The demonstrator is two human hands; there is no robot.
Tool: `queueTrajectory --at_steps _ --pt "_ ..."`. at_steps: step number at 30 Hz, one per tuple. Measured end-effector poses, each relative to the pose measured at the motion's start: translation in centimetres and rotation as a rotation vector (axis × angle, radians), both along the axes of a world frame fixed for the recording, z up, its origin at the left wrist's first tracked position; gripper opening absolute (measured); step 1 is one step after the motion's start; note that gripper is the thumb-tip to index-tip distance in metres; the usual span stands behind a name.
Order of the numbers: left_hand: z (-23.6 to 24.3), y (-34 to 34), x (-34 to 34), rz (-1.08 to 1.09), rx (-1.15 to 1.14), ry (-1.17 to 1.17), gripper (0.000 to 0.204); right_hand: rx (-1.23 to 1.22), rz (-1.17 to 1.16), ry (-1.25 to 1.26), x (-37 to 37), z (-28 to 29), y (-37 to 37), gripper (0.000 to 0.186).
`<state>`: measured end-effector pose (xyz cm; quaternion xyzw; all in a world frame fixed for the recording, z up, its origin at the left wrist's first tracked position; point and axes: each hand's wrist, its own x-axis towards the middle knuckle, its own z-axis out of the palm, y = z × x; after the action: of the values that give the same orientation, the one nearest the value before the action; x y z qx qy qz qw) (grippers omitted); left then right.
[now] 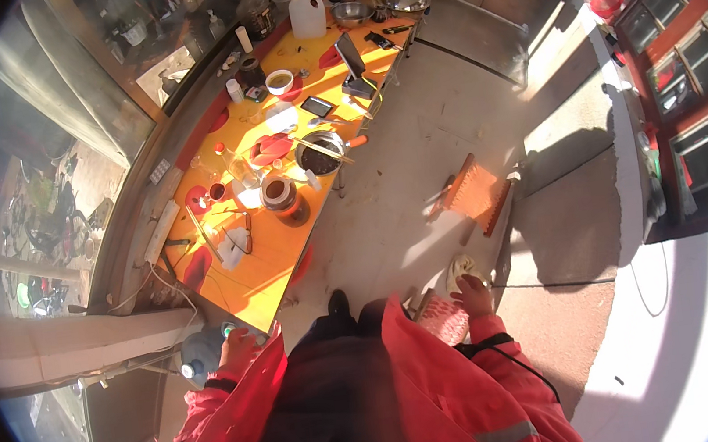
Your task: The person retrieves a multi-tool from a table, walks outside, and sits on a low stool to work on a bicycle fork. They use the multi-tool to loosen and remove a bolt from the fork, then reinsert and tighten the bolt.
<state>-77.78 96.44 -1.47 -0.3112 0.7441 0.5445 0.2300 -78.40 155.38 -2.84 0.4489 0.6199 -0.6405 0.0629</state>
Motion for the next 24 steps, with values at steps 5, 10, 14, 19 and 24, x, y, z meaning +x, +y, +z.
queueTrajectory --at_steps 5,10,14,19,24 --pt "-3.7 -0.3 -2.8 -0.115 -0.023 0.121 0.045 -0.050 0.085 -0.015 -10.8 0.2 2.2 0.037" --pt "-5.9 2.2 -4.8 0.449 0.265 -0.076 0.044 -0.015 0.392 0.012 -20.8 -4.1 7.2 0.038" --pt "-5.9 9.7 -6.5 0.189 -0.357 -0.088 0.047 0.236 0.755 0.046 -31.0 -9.9 13.7 0.044" --pt "-6.2 17.6 -7.9 0.122 -0.443 -0.125 0.048 0.511 1.007 0.315 -42.3 -13.5 21.2 0.044" --pt "-9.7 19.9 -6.2 0.177 -0.422 -0.128 0.044 0.495 1.034 0.472 -52.9 -9.6 21.9 0.049"
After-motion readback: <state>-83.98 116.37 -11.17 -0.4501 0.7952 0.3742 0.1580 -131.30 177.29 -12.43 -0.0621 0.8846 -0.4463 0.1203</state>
